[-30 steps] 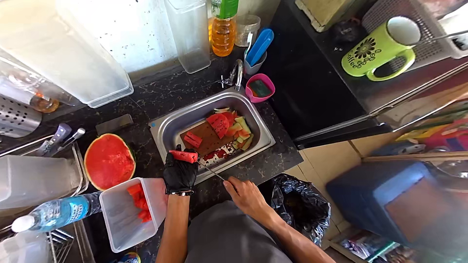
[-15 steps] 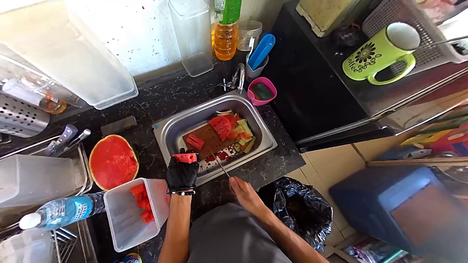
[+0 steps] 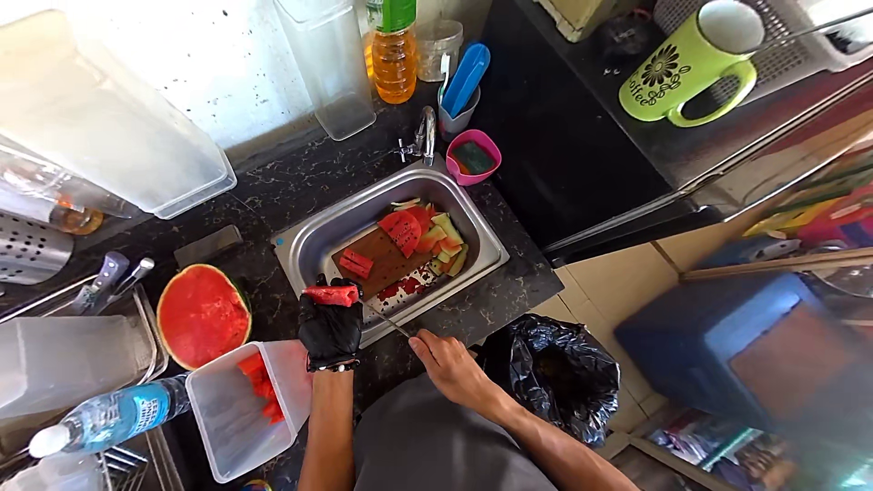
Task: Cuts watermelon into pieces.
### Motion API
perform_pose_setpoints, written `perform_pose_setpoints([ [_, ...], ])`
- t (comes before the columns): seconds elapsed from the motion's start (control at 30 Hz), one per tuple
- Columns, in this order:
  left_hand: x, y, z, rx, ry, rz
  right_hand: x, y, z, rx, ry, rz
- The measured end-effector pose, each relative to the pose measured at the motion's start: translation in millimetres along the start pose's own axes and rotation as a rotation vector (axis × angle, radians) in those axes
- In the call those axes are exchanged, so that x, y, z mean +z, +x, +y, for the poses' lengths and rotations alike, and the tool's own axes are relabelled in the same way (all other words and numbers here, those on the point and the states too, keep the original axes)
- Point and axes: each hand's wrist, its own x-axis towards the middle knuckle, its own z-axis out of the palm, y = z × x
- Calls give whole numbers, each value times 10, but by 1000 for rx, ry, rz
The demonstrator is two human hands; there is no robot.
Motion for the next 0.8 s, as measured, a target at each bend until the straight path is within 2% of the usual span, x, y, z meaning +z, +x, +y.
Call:
perform_pose_setpoints([
  [0.13, 10, 16, -10, 17, 59, 22, 207, 198, 367, 69, 240, 50],
  [0.23, 54, 12, 4, -4, 171, -3, 232, 348, 647, 124, 171, 144],
  [0.3, 55, 1, 6, 1, 165, -94, 125, 350, 686, 113, 88, 193],
  [0.37, 17, 1, 33, -36, 132, -214, -18, 301, 622, 85, 47, 166],
  [0.43, -38, 11, 58, -113, 153, -251, -129, 222, 504, 34, -15, 128],
  [0.57, 48, -24, 41, -232, 342, 13, -242, 186, 285, -31, -35, 75],
  [0.63, 25, -80, 36, -259, 375, 39, -265, 211, 220, -26, -14, 45],
  [0.8, -88, -275, 188, -218, 451, -209, -328, 259, -5, -124, -50, 1],
])
